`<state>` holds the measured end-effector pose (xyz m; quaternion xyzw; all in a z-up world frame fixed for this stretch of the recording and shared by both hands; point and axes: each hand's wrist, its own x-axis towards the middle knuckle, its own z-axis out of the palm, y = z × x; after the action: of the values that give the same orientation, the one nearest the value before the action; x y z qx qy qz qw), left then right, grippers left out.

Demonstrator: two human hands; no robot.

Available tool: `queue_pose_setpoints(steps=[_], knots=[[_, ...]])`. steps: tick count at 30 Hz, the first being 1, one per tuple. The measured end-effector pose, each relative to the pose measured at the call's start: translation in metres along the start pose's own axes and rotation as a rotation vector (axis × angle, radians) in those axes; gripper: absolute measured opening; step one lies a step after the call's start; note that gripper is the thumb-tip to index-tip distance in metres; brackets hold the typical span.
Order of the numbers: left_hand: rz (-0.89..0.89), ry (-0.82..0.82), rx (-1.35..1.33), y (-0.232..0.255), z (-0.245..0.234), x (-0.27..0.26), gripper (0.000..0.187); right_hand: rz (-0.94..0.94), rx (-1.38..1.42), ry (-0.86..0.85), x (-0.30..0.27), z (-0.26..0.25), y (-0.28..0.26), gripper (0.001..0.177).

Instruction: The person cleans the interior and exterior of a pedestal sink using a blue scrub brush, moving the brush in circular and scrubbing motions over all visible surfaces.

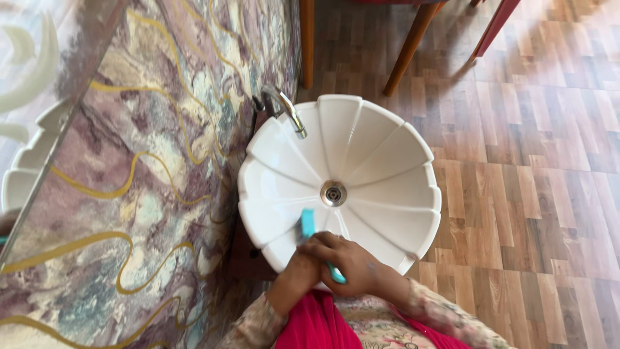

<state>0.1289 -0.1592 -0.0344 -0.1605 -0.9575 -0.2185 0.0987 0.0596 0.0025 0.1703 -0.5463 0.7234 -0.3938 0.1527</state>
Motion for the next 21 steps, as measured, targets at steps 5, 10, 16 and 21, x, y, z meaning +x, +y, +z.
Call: queue_pose_setpoints(steps=[5,10,16,21], knots=[[-0.026,0.020,-0.177,-0.040,0.032,0.064,0.053,0.046,-0.188,0.054,0.022,-0.018,0.038,0.054],[0.259,0.099,-0.150,0.031,0.021,0.031,0.051,0.078,-0.012,-0.146,-0.021,-0.064,-0.004,0.054],[0.041,0.203,-0.201,-0.030,0.048,0.037,0.052,-0.020,-0.141,0.077,0.018,-0.018,0.017,0.054],[0.024,-0.020,-0.273,-0.028,0.051,0.070,0.052,0.056,-0.173,-0.002,0.014,-0.045,0.029,0.047]])
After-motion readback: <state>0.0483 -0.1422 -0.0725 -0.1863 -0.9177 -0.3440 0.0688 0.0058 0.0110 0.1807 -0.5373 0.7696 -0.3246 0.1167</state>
